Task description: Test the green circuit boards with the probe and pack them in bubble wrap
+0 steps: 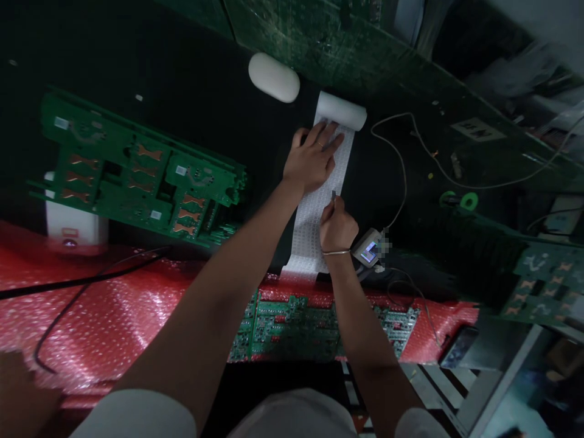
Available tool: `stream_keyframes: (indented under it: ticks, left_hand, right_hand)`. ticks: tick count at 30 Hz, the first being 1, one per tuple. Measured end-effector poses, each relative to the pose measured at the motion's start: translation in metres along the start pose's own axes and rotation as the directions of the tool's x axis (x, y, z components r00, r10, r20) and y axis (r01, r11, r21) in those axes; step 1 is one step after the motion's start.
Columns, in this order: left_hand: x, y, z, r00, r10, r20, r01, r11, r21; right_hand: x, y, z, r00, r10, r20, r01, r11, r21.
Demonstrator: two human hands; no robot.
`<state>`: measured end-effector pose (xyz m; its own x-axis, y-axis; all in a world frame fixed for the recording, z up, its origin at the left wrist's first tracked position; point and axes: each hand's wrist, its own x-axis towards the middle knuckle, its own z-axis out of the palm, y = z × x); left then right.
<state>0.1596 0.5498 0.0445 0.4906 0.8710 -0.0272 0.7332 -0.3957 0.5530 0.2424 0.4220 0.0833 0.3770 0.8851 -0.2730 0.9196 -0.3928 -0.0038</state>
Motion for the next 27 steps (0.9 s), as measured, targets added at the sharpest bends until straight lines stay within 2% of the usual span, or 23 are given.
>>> stream_keyframes:
  ticks: [8,17,27]
  left_hand:
    - [-0.001,0.002,-0.003,1.0,0.017,-0.018,-0.015,0.997,0.07]
    - [-0.001,0.001,0.0,1.0,-0.008,0.002,0.008,1.0,0.01]
    - [-0.002,0.001,0.001,1.0,-0.001,0.002,0.001,1.0,0.029]
  right_hand:
    - [-0.01,0.004,0.002,1.0,-0.01,0.007,0.01,1.0,0.001]
    - [-0.02,0.009,0.009,1.0,-0.013,-0.001,0.013,1.0,0.011]
    - [-0.03,0.013,0.007,0.999,-0.015,0.031,0.014,1.0,0.01]
